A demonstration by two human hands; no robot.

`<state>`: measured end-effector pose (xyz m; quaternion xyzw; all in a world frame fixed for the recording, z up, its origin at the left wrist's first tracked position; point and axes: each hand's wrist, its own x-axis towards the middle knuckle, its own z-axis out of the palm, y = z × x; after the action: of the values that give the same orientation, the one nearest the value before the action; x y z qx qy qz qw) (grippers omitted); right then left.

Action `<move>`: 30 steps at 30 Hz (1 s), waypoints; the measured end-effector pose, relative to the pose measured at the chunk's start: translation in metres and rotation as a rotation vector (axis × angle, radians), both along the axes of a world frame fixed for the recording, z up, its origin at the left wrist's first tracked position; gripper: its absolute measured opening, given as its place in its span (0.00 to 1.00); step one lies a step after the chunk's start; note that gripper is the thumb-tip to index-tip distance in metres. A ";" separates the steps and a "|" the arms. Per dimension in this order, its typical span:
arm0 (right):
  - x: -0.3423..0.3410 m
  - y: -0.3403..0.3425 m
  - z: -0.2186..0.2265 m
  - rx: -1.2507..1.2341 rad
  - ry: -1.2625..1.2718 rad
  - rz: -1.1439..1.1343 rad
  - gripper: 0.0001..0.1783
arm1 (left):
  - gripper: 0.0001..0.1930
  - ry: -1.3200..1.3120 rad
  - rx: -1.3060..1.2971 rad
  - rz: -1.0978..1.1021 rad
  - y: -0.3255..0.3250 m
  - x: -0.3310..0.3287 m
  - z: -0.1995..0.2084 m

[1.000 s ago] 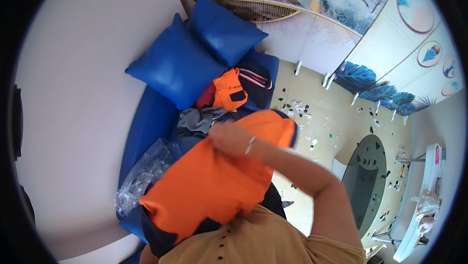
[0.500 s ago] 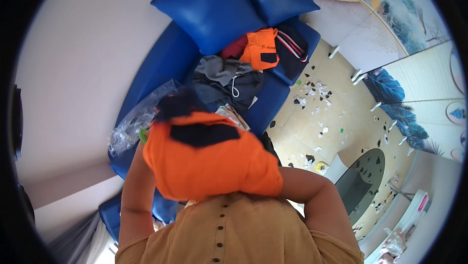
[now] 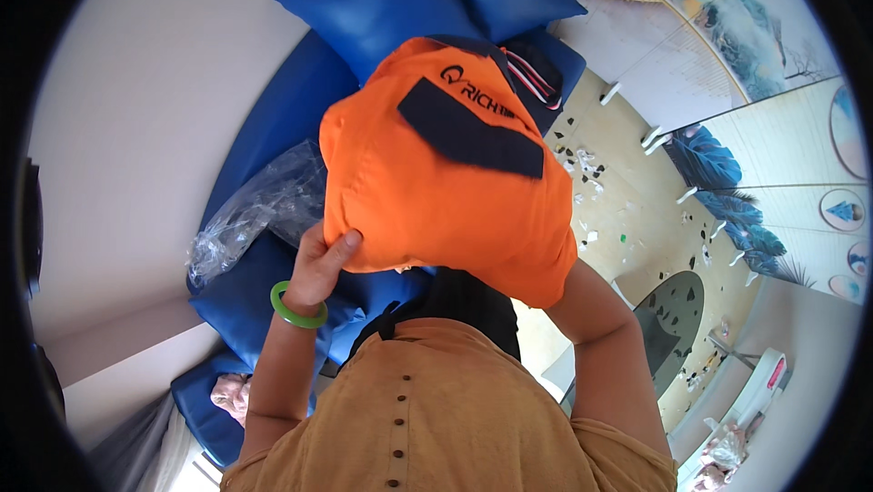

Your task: The person opens a blue pillow cover, places a black pillow insert inside, and zips it closed. They then fold a white cloth and an orange garment on the sofa.

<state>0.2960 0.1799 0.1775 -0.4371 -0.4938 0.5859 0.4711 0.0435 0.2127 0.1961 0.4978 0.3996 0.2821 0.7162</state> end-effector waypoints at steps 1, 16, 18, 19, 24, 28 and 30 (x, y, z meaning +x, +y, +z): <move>0.001 0.002 0.000 -0.002 0.018 -0.026 0.19 | 0.20 -0.028 -0.028 -0.004 0.004 -0.002 -0.002; 0.053 0.008 0.012 -0.225 0.010 0.252 0.23 | 0.18 -0.044 0.188 -0.437 -0.010 0.022 0.067; 0.082 -0.004 -0.018 -0.465 0.139 0.173 0.23 | 0.17 -0.109 0.324 -0.439 -0.026 0.022 0.062; 0.094 -0.012 -0.033 -0.601 0.284 0.110 0.23 | 0.17 -0.093 0.363 -0.377 -0.032 0.019 0.056; 0.095 -0.039 -0.065 -0.325 0.116 -0.450 0.16 | 0.14 0.051 0.247 -0.007 -0.042 0.004 0.023; 0.063 -0.050 -0.042 0.082 -0.080 -0.805 0.15 | 0.14 -0.322 0.005 0.289 -0.032 0.013 0.004; 0.036 -0.038 -0.042 0.059 -0.070 -0.729 0.13 | 0.20 -0.412 -0.047 0.264 -0.028 0.010 0.002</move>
<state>0.3319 0.1416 0.1357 -0.5905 -0.3378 0.3497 0.6441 0.0538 0.1842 0.1976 0.3562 0.3130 0.4595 0.7510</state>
